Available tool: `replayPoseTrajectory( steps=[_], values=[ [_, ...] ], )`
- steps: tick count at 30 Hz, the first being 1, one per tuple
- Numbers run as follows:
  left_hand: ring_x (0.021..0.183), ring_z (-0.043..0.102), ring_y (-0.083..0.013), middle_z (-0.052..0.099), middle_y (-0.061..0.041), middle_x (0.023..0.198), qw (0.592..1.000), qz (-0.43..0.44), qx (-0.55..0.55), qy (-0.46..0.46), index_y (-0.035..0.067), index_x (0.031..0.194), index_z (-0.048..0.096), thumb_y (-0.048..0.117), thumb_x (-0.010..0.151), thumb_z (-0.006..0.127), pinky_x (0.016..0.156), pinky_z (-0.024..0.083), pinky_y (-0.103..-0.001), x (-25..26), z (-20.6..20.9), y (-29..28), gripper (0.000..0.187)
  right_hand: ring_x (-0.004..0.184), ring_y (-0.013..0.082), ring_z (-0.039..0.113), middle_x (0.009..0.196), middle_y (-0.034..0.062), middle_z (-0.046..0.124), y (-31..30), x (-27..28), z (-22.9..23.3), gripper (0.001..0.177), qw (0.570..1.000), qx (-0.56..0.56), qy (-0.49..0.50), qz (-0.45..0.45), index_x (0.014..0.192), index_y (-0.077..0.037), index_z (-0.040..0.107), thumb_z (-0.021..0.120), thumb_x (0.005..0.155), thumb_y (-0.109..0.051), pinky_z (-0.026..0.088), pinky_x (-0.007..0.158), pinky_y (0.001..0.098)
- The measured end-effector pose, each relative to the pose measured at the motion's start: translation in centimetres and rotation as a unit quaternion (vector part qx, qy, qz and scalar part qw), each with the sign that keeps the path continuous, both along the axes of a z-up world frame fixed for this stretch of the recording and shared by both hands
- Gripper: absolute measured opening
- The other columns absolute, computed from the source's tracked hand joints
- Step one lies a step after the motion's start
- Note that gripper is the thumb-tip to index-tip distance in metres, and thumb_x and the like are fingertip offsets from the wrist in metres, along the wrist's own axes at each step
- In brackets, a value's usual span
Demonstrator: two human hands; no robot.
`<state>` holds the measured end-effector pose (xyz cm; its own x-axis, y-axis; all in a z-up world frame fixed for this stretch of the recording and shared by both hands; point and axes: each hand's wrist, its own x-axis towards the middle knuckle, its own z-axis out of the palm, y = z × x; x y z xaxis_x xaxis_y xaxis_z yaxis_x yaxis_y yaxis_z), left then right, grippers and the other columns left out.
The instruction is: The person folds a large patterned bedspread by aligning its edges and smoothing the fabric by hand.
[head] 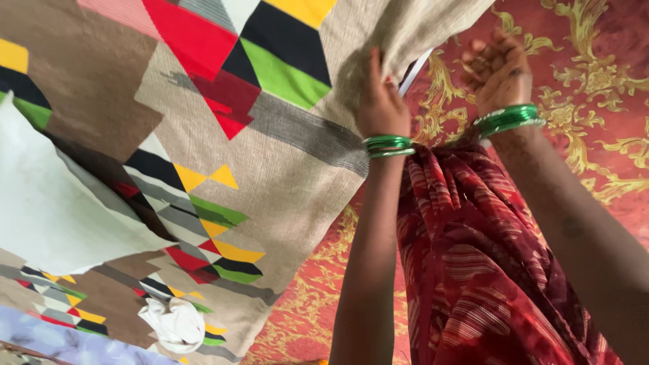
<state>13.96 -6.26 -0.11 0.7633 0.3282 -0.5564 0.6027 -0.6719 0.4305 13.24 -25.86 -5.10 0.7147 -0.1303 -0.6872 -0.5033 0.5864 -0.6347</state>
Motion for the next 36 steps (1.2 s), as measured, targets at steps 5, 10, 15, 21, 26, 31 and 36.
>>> replayPoseTrajectory(
  steps=[5, 10, 15, 21, 26, 31, 36],
  values=[
    [0.074, 0.075, -0.0242, 0.070, -0.019, 0.123, 0.991, -0.003, -0.002, -0.132, 0.012, 0.158, 0.033, 0.006, 0.100, 0.046, 0.062, 0.063, -0.034, 0.8, -0.1, 0.6, 0.060, 0.107, 0.0246, 0.068, 0.112, 0.0056, 0.071, -0.3, -1.4, 0.1, 0.028, 1.000, -0.004, 0.022, -0.002, 0.128, -0.012, 0.053, 0.046, 0.111, -0.034, 0.052, 0.103, 0.0423],
    [0.105, 0.071, -0.0292, 0.061, -0.017, 0.142, 0.966, 0.008, 0.017, -0.259, 0.015, 0.149, 0.042, 0.004, 0.100, 0.047, 0.089, 0.062, -0.039, 0.2, -0.9, -0.5, 0.050, 0.111, 0.0247, 0.068, 0.114, 0.0059, 0.069, -1.6, -1.6, -0.9, 0.032, 0.997, 0.032, 0.058, 0.030, 0.128, -0.014, 0.051, 0.041, 0.107, -0.036, 0.049, 0.095, 0.0401],
    [0.145, 0.048, -0.0293, 0.044, -0.006, 0.160, 0.895, -0.120, 0.082, -0.422, 0.020, 0.125, 0.061, 0.011, 0.106, 0.056, 0.122, 0.045, -0.045, 1.1, 0.8, -4.4, 0.022, 0.115, 0.0234, 0.065, 0.122, 0.0070, 0.064, -4.4, -2.3, -0.3, 0.039, 0.996, -0.008, 0.038, 0.081, 0.140, -0.011, 0.048, 0.037, 0.110, -0.033, 0.047, 0.097, 0.0390],
    [0.144, 0.034, -0.0399, 0.047, -0.018, 0.153, 0.912, -0.142, 0.207, -0.324, 0.017, 0.120, 0.077, 0.029, 0.088, 0.074, 0.116, 0.033, -0.056, 4.7, 1.7, -6.5, 0.034, 0.116, 0.0242, 0.064, 0.124, 0.0082, 0.064, -8.2, -2.7, 1.2, 0.037, 0.992, -0.036, 0.022, 0.118, 0.138, -0.009, 0.048, 0.030, 0.110, -0.024, 0.048, 0.100, 0.0414],
    [0.136, 0.045, -0.0327, 0.057, -0.005, 0.140, 0.919, -0.123, 0.201, -0.316, 0.020, 0.089, 0.076, 0.027, 0.086, 0.077, 0.114, 0.041, -0.052, 4.1, 0.0, -7.0, 0.007, 0.116, 0.0238, 0.065, 0.123, 0.0083, 0.064, -10.5, -2.3, 1.7, 0.039, 0.990, 0.005, 0.043, 0.135, 0.134, -0.010, 0.049, 0.022, 0.112, -0.028, 0.047, 0.102, 0.0417],
    [0.097, 0.071, -0.0192, 0.070, -0.001, 0.114, 0.944, -0.074, 0.043, -0.318, 0.015, 0.099, 0.072, 0.023, 0.098, 0.075, 0.080, 0.062, -0.032, 2.1, -2.0, -9.5, 0.009, 0.117, 0.0270, 0.064, 0.127, 0.0118, 0.064, -11.1, -1.6, 1.4, 0.037, 0.988, 0.004, 0.012, 0.152, 0.136, -0.007, 0.051, 0.030, 0.108, -0.019, 0.049, 0.103, 0.0434],
    [0.090, 0.075, -0.0168, 0.074, -0.005, 0.103, 0.946, -0.069, -0.068, -0.309, 0.008, 0.104, 0.068, 0.014, 0.098, 0.070, 0.075, 0.062, -0.029, 1.4, -1.2, -11.4, 0.009, 0.119, 0.0275, 0.065, 0.128, 0.0120, 0.064, -12.0, -0.5, 0.8, 0.041, 0.981, 0.027, 0.003, 0.194, 0.138, -0.008, 0.049, 0.034, 0.099, -0.007, 0.049, 0.100, 0.0429]
  ],
)
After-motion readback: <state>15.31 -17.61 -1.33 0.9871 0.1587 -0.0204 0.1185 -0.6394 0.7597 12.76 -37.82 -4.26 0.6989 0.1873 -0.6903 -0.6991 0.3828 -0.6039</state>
